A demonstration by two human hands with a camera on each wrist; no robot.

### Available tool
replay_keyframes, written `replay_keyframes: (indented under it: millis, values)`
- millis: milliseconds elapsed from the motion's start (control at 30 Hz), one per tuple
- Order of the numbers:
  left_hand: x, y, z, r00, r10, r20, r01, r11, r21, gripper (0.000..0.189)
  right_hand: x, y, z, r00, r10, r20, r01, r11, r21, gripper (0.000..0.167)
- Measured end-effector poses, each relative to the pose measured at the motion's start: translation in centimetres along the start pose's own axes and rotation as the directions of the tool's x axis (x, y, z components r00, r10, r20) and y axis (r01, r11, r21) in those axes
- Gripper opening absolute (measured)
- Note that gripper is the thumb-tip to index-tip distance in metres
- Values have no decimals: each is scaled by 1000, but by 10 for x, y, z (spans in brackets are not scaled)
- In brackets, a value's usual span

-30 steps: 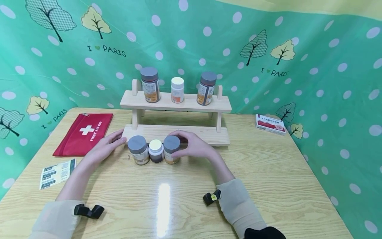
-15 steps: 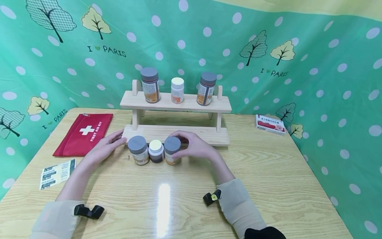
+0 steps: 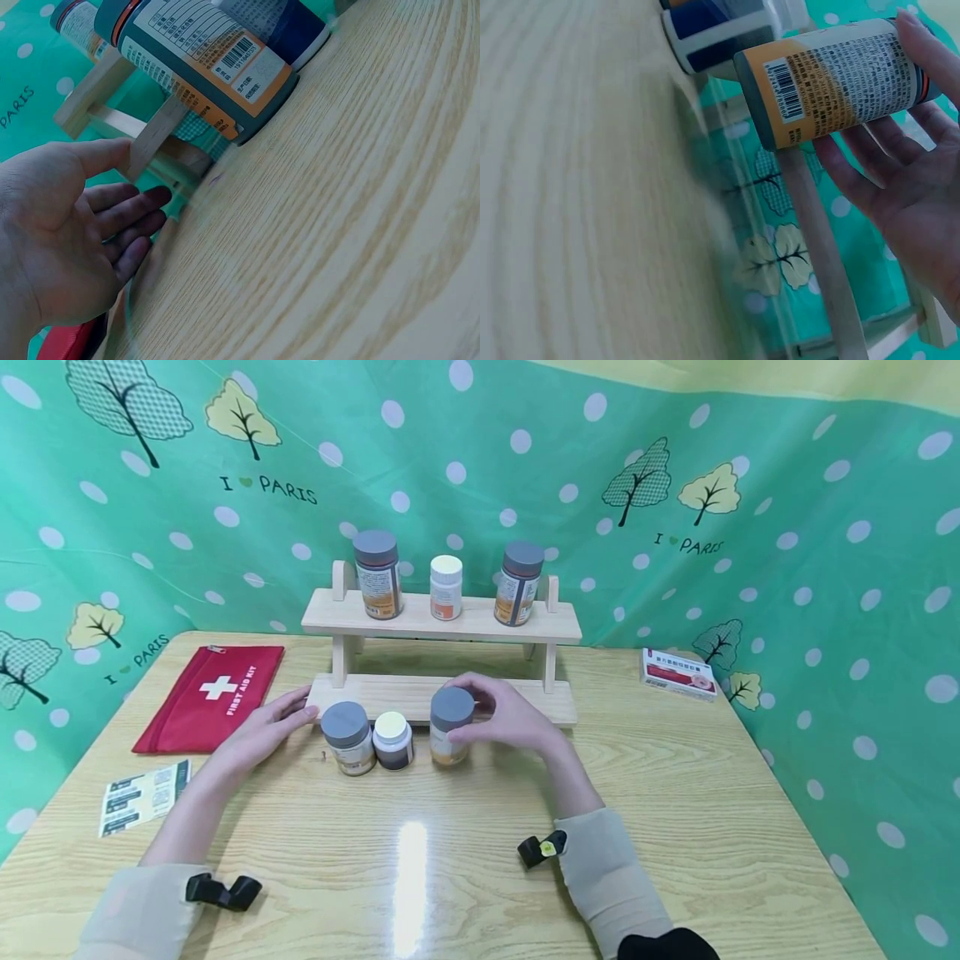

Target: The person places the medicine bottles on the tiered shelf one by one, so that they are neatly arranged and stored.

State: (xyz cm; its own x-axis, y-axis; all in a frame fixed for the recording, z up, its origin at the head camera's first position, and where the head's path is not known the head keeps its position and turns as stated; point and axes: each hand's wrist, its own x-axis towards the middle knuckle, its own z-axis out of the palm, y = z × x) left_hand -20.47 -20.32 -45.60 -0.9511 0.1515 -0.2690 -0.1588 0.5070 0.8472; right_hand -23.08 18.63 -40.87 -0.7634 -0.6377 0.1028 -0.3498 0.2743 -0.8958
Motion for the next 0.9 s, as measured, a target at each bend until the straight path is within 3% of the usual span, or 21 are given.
replay_keyframes:
  millis: [433,900]
  values:
    - [0,-1,1,1000,-2,-1,2,1000,-4,85,-12,-1,-26,994,14,-107,-6,997,76,56]
    - [-1,2,1,1000,2,-1,-2,1000,-6,84,-19,1,-38,970,33,-241,-29,999,23,53]
